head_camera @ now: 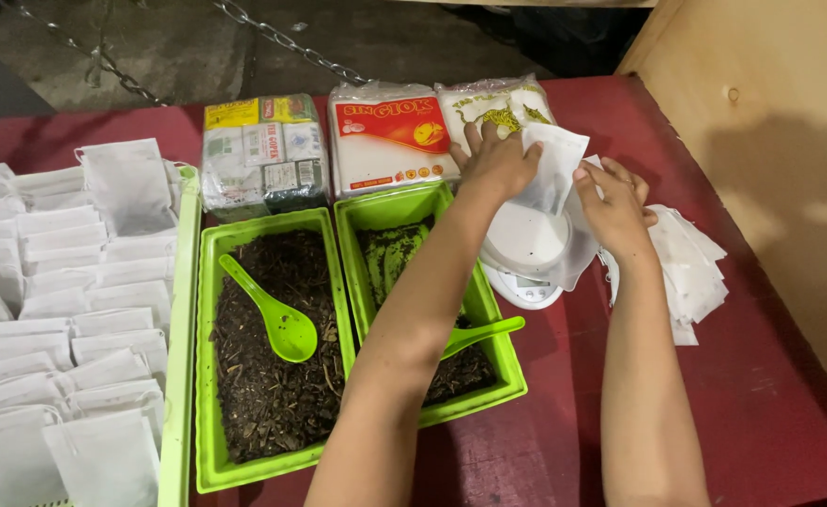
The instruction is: Filling small filter bags with tea leaves using a plastic spoon and placing them in a basket
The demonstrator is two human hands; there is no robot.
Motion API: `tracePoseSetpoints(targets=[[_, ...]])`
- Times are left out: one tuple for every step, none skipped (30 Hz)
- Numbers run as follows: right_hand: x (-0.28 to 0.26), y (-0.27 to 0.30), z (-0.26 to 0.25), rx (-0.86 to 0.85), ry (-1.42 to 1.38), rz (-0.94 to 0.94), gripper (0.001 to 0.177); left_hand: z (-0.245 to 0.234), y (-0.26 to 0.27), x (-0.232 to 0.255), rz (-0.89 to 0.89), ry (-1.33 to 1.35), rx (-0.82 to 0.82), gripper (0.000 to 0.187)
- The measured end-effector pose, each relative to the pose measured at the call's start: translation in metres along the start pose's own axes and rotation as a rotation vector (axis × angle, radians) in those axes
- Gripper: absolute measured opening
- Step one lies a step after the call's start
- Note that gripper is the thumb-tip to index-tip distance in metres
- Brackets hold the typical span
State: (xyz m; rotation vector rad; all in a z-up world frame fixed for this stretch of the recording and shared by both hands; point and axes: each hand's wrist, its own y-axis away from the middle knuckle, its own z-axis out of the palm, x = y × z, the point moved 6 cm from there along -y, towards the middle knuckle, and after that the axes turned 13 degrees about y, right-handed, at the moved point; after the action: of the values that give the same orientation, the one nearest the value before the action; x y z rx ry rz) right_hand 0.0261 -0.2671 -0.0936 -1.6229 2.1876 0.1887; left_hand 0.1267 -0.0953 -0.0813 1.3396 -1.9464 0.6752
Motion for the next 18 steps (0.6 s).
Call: tracePoseSetpoints(targets=[[-0.001, 0.002, 0.0, -0.001, -0.001, -0.001, 0.046, -0.001, 0.001, 0.0, -0.001, -0.001, 0.001, 0.069], [-0.005, 0.004, -0.004, 0.047, -0.027, -0.048, 0.042, -0.003, 0.001, 0.002, 0.028, 0.008, 0.031, 0.063], [-0.008, 0.006, -0.008, 0.097, -0.054, -0.093, 0.037, -0.006, 0.002, 0.005, 0.059, 0.016, 0.06, 0.059], [-0.012, 0.007, -0.01, 0.097, -0.054, -0.094, 0.037, 0.002, -0.008, -0.002, 0.059, 0.016, 0.061, 0.059], [-0.014, 0.01, -0.013, 0.112, -0.046, -0.087, 0.037, 0.008, -0.016, -0.007, 0.094, 0.019, 0.1, 0.056], [-0.017, 0.013, -0.016, 0.126, -0.037, -0.081, 0.036, 0.014, -0.025, -0.012, 0.128, 0.023, 0.138, 0.054], [-0.014, 0.009, -0.013, 0.125, -0.038, -0.083, 0.036, 0.009, -0.022, -0.008, 0.127, 0.023, 0.14, 0.054], [-0.011, 0.005, -0.012, 0.159, -0.034, -0.076, 0.033, 0.006, -0.02, -0.005, 0.099, 0.006, 0.114, 0.043], [-0.008, 0.001, -0.011, 0.193, -0.031, -0.07, 0.031, 0.002, -0.017, -0.003, 0.071, -0.012, 0.089, 0.033], [-0.008, 0.002, -0.014, 0.193, -0.032, -0.073, 0.031, 0.0, -0.015, -0.001, 0.069, -0.013, 0.092, 0.033], [-0.01, 0.004, -0.017, 0.231, -0.03, -0.096, 0.024, -0.002, -0.012, -0.001, 0.069, -0.013, 0.089, 0.03], [-0.012, 0.006, -0.021, 0.27, -0.029, -0.12, 0.018, -0.005, -0.008, 0.0, 0.069, -0.013, 0.086, 0.027], [-0.005, 0.001, -0.018, 0.268, -0.031, -0.125, 0.018, -0.007, -0.008, -0.001, 0.065, -0.014, 0.09, 0.027], [0.001, -0.003, -0.016, 0.304, -0.018, -0.143, 0.017, -0.009, -0.007, -0.002, 0.071, -0.017, 0.087, 0.023], [0.006, -0.007, -0.015, 0.341, -0.005, -0.162, 0.016, -0.012, -0.005, -0.002, 0.077, -0.019, 0.085, 0.02], [0.005, -0.005, -0.018, 0.339, -0.008, -0.167, 0.016, -0.017, -0.003, -0.003, 0.074, -0.021, 0.091, 0.02], [0.003, -0.004, -0.021, 0.35, 0.006, -0.188, 0.016, -0.021, 0.001, -0.002, 0.08, -0.004, 0.087, 0.017], [0.001, -0.001, -0.025, 0.362, 0.019, -0.209, 0.017, -0.026, 0.004, -0.002, 0.087, 0.013, 0.083, 0.015]])
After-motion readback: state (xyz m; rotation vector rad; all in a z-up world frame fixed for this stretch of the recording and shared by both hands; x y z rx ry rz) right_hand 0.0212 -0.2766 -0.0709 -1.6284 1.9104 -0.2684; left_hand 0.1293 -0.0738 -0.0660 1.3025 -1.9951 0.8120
